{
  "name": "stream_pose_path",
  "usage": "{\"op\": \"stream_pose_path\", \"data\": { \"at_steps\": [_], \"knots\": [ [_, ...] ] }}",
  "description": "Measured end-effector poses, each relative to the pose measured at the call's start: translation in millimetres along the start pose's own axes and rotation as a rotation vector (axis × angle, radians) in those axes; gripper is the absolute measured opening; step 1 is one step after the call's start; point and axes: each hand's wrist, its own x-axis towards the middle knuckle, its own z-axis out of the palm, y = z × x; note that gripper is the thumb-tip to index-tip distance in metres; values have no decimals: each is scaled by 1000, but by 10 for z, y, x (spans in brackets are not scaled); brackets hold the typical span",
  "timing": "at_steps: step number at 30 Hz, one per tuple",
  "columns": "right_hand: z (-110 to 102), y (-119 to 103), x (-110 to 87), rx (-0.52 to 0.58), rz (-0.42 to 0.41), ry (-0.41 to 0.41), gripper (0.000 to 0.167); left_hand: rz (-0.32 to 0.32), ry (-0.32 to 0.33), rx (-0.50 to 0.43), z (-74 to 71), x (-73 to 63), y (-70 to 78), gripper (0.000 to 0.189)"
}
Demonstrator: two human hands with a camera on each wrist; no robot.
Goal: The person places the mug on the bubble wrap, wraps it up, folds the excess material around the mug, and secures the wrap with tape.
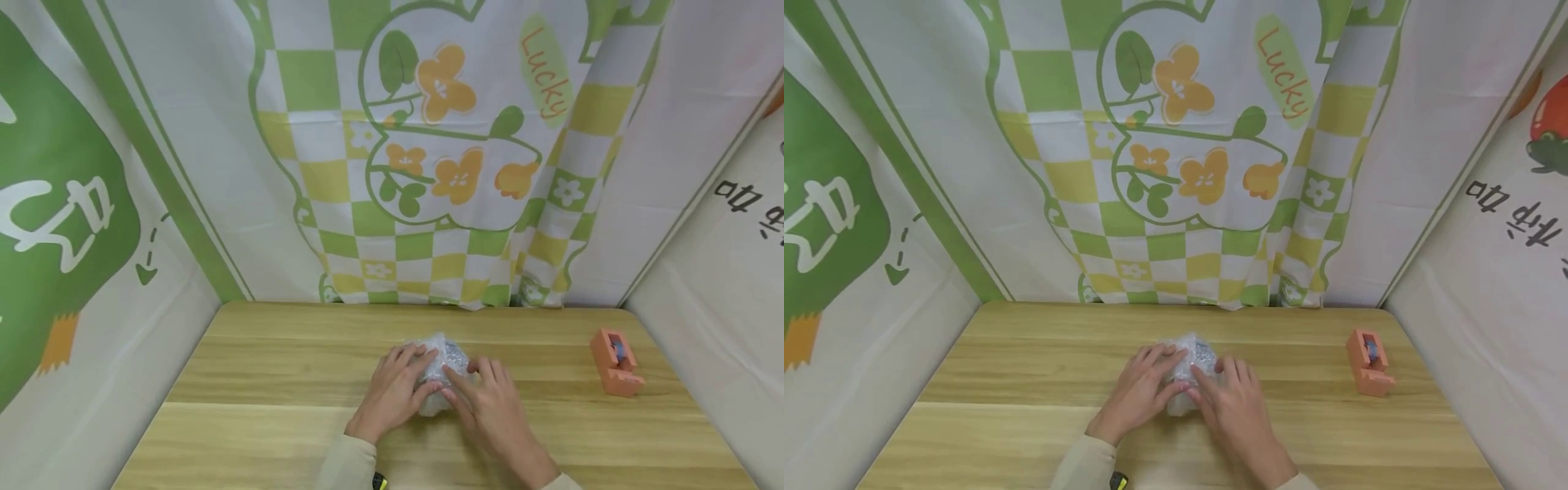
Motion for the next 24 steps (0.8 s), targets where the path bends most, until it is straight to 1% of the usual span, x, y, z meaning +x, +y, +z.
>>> {"op": "stream_pose_path", "data": {
  "at_steps": [5,12,16,21,24],
  "knots": [
    [44,4,-11,15,17,33,41,6,19,16,10,-10,-6,58],
    [56,11,-13,25,18,57,37,6,37,28,30,-33,-5,57],
    [51,7,-29,33,23,51,37,13,44,36,51,-50,-1,55],
    [15,25,-69,82,29,55,38,15,69,27,79,-96,0,55],
    [-18,71,-110,121,64,70,40,3,80,9,88,-138,-7,55]
  ]
}}
